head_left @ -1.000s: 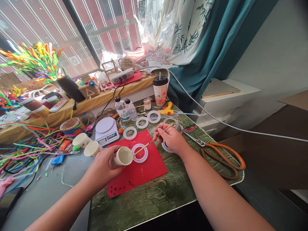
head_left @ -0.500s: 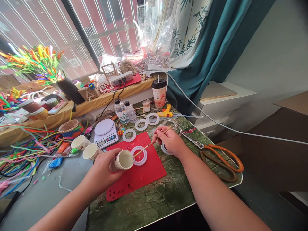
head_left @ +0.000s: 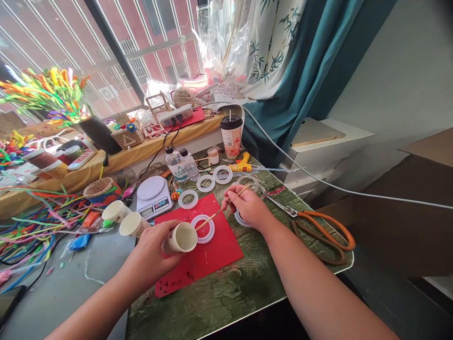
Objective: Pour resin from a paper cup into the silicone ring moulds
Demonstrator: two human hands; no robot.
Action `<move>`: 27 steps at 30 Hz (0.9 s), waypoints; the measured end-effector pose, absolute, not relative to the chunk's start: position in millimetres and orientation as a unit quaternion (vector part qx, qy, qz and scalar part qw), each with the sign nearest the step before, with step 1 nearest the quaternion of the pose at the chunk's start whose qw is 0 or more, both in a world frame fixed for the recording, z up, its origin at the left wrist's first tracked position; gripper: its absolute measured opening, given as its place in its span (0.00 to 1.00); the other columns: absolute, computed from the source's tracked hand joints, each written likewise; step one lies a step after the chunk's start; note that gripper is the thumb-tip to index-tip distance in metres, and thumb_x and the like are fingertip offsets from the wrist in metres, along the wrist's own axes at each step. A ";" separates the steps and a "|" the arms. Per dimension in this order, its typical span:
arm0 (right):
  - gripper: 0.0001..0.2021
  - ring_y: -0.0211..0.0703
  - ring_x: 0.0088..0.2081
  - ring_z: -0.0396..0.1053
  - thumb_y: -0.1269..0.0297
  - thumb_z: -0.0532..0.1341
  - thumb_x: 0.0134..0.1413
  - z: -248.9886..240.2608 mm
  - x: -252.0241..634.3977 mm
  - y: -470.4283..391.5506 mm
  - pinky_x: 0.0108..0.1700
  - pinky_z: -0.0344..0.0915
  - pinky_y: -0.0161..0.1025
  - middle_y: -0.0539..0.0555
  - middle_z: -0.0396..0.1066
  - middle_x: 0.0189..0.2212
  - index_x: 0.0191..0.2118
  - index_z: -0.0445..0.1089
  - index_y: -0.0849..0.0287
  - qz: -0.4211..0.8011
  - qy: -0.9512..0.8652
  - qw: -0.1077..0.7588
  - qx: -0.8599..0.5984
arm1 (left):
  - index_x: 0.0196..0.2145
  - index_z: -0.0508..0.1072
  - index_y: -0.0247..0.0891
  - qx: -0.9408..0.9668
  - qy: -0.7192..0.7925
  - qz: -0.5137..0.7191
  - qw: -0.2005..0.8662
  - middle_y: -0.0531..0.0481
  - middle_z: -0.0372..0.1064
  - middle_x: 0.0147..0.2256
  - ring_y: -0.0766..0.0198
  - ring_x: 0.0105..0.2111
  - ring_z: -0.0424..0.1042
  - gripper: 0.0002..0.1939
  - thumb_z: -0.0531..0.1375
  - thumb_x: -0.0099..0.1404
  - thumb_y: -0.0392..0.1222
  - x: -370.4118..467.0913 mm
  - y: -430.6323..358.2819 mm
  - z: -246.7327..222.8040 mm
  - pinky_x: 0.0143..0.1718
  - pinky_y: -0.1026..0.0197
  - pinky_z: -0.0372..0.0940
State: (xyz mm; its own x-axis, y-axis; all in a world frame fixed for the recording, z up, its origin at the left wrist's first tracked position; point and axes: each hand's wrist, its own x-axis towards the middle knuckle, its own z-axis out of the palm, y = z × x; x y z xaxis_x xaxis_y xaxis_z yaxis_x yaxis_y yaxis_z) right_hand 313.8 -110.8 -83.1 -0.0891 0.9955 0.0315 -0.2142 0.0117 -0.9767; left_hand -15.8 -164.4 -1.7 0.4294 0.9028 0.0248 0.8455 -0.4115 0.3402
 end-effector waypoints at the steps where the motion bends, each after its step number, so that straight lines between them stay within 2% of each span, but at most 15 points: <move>1: 0.25 0.41 0.25 0.64 0.34 0.73 0.64 -83.4 313.7 -110.6 0.33 0.62 0.42 0.51 0.84 0.28 0.41 0.69 0.49 0.568 -0.471 0.533 -0.414 | 0.63 0.83 0.49 0.836 0.522 0.103 0.139 0.46 0.90 0.61 0.38 0.60 0.90 0.29 0.71 0.64 0.44 -15.5 -164.5 -2.1 0.62 0.38 0.82; 6: 0.24 0.42 0.25 0.64 0.35 0.73 0.63 -84.2 313.2 -110.0 0.32 0.61 0.42 0.51 0.83 0.27 0.41 0.69 0.49 0.568 -0.473 0.534 -0.412 | 0.62 0.83 0.50 0.842 0.511 0.105 0.133 0.47 0.90 0.61 0.39 0.61 0.90 0.27 0.71 0.65 0.44 -12.0 -165.0 -2.9 0.61 0.41 0.83; 27: 0.23 0.42 0.25 0.64 0.36 0.72 0.65 -82.5 312.6 -109.5 0.32 0.61 0.41 0.52 0.84 0.28 0.42 0.68 0.49 0.572 -0.473 0.532 -0.408 | 0.62 0.83 0.51 0.852 0.497 0.112 0.122 0.47 0.91 0.60 0.39 0.60 0.90 0.26 0.72 0.67 0.47 1.3 -160.4 -1.9 0.60 0.40 0.83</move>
State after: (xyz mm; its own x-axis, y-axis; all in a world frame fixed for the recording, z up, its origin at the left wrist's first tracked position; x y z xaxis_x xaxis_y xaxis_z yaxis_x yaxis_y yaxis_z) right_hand 312.6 -109.5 -82.5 -0.1004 0.9943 0.0365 -0.2226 0.0133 -0.9748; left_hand 1.3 -160.4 -1.9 0.4804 0.8743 0.0698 0.8195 -0.4758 0.3194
